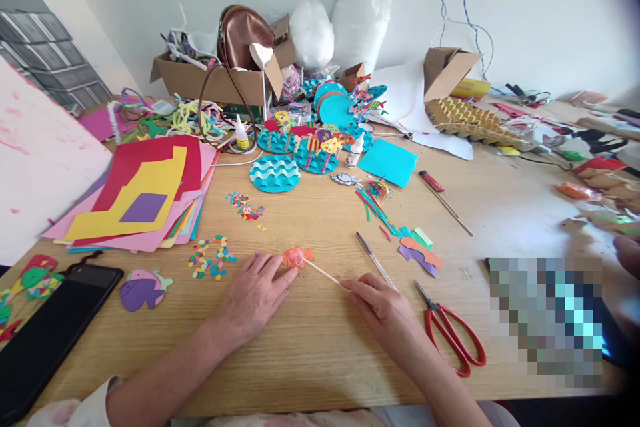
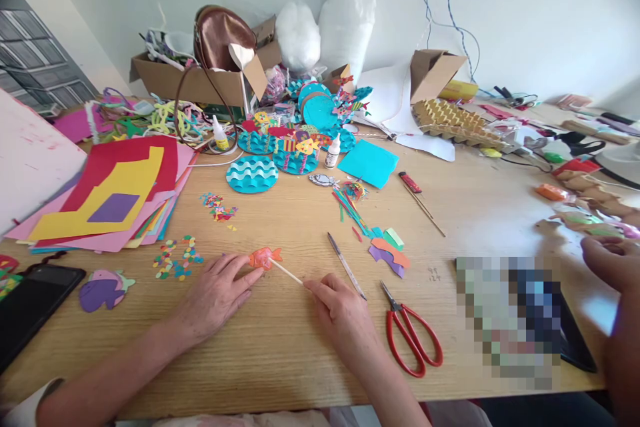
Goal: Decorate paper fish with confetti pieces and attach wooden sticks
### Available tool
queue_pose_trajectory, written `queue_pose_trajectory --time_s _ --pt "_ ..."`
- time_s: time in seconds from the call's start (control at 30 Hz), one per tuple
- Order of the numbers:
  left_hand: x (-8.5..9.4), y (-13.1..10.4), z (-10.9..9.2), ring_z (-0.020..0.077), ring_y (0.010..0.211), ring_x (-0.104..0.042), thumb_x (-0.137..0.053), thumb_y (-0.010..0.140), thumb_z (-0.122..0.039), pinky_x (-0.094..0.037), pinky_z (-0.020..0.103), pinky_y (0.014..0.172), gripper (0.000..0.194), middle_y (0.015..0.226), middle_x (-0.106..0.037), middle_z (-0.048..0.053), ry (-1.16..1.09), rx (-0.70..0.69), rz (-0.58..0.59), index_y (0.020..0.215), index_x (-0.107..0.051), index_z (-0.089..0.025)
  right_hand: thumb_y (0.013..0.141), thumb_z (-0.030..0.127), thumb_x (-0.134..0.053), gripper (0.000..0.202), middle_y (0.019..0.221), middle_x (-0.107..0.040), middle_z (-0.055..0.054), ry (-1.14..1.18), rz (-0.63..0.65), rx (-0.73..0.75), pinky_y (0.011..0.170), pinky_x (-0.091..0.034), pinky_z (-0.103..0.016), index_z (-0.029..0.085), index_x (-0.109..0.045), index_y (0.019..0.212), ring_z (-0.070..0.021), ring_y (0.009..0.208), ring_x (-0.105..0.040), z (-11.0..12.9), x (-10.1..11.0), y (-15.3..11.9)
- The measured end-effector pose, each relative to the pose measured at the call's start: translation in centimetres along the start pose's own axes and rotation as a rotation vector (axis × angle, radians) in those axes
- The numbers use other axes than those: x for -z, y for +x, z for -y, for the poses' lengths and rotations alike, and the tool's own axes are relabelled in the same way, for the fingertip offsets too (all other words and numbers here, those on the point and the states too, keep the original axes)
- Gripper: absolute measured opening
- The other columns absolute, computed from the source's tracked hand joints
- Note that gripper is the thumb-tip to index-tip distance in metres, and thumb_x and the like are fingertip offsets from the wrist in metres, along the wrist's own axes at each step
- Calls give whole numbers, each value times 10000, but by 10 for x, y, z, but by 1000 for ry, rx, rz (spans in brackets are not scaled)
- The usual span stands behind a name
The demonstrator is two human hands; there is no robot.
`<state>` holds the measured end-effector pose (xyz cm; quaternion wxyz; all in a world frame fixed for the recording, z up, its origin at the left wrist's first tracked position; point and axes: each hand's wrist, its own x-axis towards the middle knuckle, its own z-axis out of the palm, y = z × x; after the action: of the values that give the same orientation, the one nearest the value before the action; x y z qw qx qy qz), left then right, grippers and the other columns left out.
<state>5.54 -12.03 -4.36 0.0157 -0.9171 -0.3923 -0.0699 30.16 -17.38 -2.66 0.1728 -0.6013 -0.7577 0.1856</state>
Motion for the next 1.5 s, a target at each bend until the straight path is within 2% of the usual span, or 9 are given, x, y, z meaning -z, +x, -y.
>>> queue_pose_trajectory --time_s 0.2,0.43,0.67,0.8,0.9,1.13,1.5 --pt "0 0 0 240 1029 -430 -510 835 -242 -388 399 833 408 1148 -477 62 -23 3 7 1233 -450 -302 880 173 -345 335 834 -599 -54 -5 33 -5 637 -455 -253 229 -629 1050 -139 708 -590 1 2 -3" --pt "0 0 0 231 1039 -425 -501 840 -244 -384 395 849 412 1156 -473 57 -28 6 13 1243 -440 -309 871 164 -354 333 815 -609 -55 -18 1 3 627 -459 -245 224 -646 1019 -135 691 -595 1 3 -5" --pt "3 1 -1 240 1023 -443 -504 834 -231 -396 404 835 379 1148 -495 73 -32 6 26 1209 -478 -277 864 157 -358 337 809 -612 -53 -1 -26 2 617 -458 -239 230 -647 1019 -132 692 -594 4 3 -4" --pt "3 0 -1 227 1050 -434 -501 839 -243 -364 392 883 431 1178 -503 59 -51 10 17 1261 -415 -243 864 159 -358 340 783 -607 -49 -19 -13 12 596 -457 -245 234 -647 1026 -138 669 -588 6 0 -1" --pt "2 -2 0 229 1086 -420 -504 839 -241 -336 385 912 390 1209 -505 57 -54 20 3 1223 -444 -203 863 161 -362 334 778 -608 -50 -25 -22 16 596 -460 -246 227 -651 1017 -140 670 -588 7 0 -1" --pt "-1 -3 0 224 1071 -436 -523 830 -251 -333 383 905 360 1181 -529 53 -46 13 -26 1183 -471 -200 871 177 -363 325 786 -607 -47 -12 -65 17 599 -452 -229 231 -640 1031 -127 671 -586 8 3 -5" --pt "0 -3 1 220 1090 -419 -523 829 -247 -325 380 924 348 1201 -515 48 -76 13 -3 1172 -478 -201 866 170 -360 334 782 -609 -52 -35 8 31 600 -452 -226 231 -646 1026 -135 687 -588 16 -4 -2"
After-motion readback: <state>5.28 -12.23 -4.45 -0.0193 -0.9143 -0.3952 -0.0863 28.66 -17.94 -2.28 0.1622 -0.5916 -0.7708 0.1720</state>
